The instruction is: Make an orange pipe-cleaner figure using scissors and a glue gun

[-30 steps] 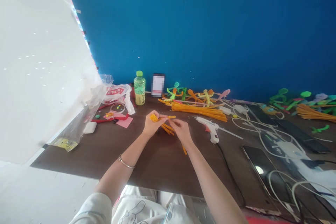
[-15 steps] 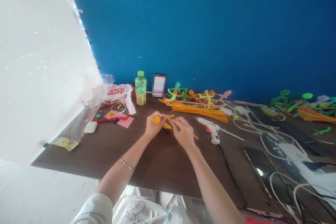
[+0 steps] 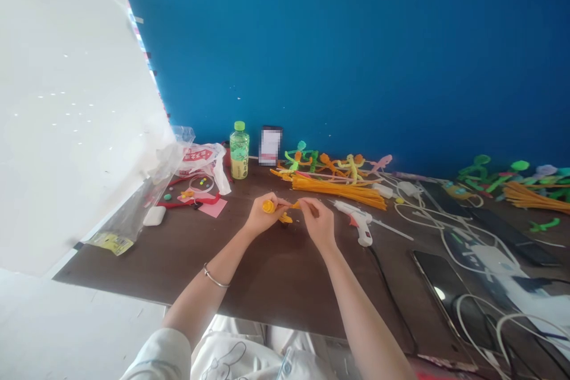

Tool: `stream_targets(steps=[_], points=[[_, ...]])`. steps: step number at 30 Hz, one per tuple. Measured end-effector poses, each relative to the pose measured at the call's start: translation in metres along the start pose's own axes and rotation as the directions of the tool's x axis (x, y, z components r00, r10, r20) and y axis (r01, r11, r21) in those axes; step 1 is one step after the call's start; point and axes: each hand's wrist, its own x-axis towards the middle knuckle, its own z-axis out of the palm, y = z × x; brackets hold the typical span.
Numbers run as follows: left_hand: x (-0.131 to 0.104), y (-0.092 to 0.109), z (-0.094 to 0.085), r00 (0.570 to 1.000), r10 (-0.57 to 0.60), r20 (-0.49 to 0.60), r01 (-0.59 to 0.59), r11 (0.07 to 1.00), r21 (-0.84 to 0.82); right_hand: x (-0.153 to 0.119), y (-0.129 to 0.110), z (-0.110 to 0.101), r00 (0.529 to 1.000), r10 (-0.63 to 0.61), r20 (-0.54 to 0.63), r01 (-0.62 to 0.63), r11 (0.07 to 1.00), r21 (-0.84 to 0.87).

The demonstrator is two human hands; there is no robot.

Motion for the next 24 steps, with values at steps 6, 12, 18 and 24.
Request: stream_targets(steps=[6,12,18,24], points=[[0.001,0.004,-0.006,0.971,-0.175,0.166,0.220,0.924,-0.313,0.007,0.000,-0.009,0.828,0.403,0.390,-0.547,0.732,0.406],[0.006,0.001,-0.017,0.849,-0.301,0.434,0.512,0.670,-0.537,0.011,0.010,-0.009,0.763,0.412,0.498,-0.643,0.562,0.521],[0.010,-0.010,-0.021,0.849,-0.347,0.399,0.525,0.639,-0.562,0.012,0.018,-0.009,0.751,0.376,0.543,-0.660,0.443,0.606],[0.010,-0.016,-0.017,0.871,-0.349,0.345,0.487,0.708,-0.512,0.012,0.020,-0.007,0.757,0.414,0.505,-0.654,0.478,0.587]])
